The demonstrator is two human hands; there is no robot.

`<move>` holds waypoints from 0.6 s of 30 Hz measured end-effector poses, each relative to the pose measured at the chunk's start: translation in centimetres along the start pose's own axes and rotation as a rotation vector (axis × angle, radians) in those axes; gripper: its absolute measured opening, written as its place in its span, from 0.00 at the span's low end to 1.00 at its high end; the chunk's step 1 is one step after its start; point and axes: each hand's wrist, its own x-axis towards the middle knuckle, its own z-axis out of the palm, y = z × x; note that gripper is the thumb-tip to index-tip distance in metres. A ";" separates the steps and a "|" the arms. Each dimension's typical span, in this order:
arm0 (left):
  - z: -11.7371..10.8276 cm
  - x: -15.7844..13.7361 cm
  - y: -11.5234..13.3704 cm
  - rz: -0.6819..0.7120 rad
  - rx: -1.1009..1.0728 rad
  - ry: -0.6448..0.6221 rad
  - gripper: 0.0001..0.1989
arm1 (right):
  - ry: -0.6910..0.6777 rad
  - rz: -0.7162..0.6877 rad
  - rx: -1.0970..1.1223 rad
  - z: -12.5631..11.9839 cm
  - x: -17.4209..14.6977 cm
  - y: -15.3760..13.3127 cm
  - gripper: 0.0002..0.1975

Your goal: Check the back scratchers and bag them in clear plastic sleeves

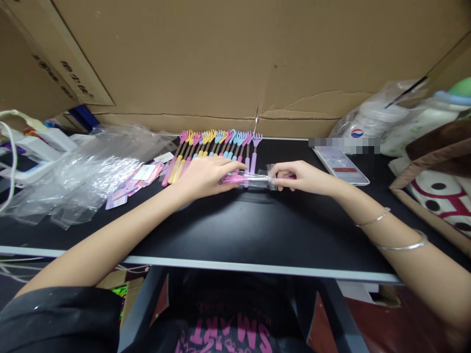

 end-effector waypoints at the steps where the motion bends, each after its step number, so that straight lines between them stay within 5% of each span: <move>1: 0.0 0.0 0.1 0.006 -0.005 0.016 0.15 | 0.003 -0.003 -0.001 0.2 0.0 -0.2 0.19; 10: 0.3 0.1 0.1 0.055 -0.065 0.022 0.09 | 0.009 0.028 -0.050 0.2 -0.2 -0.3 0.18; 18: 0.1 0.1 0.0 0.064 0.020 0.016 0.09 | -0.321 0.149 -0.149 -3.1 -1.6 0.8 0.19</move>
